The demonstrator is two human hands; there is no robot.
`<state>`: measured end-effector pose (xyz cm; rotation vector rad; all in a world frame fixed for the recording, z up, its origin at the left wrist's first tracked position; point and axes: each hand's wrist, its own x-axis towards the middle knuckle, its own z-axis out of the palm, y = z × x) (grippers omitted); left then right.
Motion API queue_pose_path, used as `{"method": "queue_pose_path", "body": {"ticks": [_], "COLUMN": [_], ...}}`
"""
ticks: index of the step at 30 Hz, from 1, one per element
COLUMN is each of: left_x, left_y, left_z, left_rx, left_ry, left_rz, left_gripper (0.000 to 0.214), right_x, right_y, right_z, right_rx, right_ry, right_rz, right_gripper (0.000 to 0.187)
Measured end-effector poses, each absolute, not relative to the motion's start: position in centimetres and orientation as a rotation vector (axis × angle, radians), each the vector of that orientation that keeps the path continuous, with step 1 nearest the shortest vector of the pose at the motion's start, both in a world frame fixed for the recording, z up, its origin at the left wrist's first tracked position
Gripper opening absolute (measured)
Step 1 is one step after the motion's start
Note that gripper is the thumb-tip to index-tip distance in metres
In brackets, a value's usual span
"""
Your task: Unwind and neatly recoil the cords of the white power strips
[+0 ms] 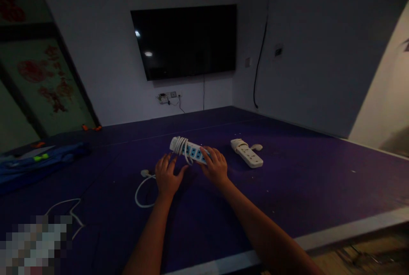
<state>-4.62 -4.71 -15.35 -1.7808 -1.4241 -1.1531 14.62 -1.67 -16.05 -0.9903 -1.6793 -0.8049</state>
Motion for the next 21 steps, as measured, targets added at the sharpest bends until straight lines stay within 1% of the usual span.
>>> {"method": "queue_pose_path", "body": {"ticks": [5,7,9,13,15,18,21], "left_x": [-4.1,-4.0,-3.8,-3.4,-3.3,-3.6,-4.5], "left_y": [-5.2,-5.3,-5.3,-5.2,-5.2,-5.2,-5.0], "left_z": [-15.3,-15.3,-15.4,-15.7,-15.6,-15.3,-15.1], "left_rx": [-1.730,-1.681,-1.634,-1.691,-1.726,-1.649,-1.509], "left_ry": [-1.419,-1.443,-1.460,-1.437,-1.415,-1.471,-1.637], "left_rz": [-1.223,-1.243,-1.245,-1.177,-1.160,-1.210,-1.301], "left_gripper": [0.051,0.051,0.047,0.029,0.027,0.030,0.035], "right_x": [14.3,14.2,14.1,14.0,14.0,14.2,14.6], "right_y": [-2.1,-2.3,-2.4,-2.6,-2.5,-2.3,-2.0], "right_z": [-16.0,-15.9,-15.9,-15.9,-15.9,-15.9,-15.8], "right_rx": [-0.974,-0.964,-0.946,-0.938,-0.956,-0.985,-0.936], "right_ry": [-1.688,-1.700,-1.707,-1.736,-1.753,-1.761,-1.811], "right_rz": [-0.812,-0.821,-0.830,-0.840,-0.838,-0.821,-0.827], "right_gripper": [0.046,0.047,0.046,0.048,0.048,0.046,0.044]}}
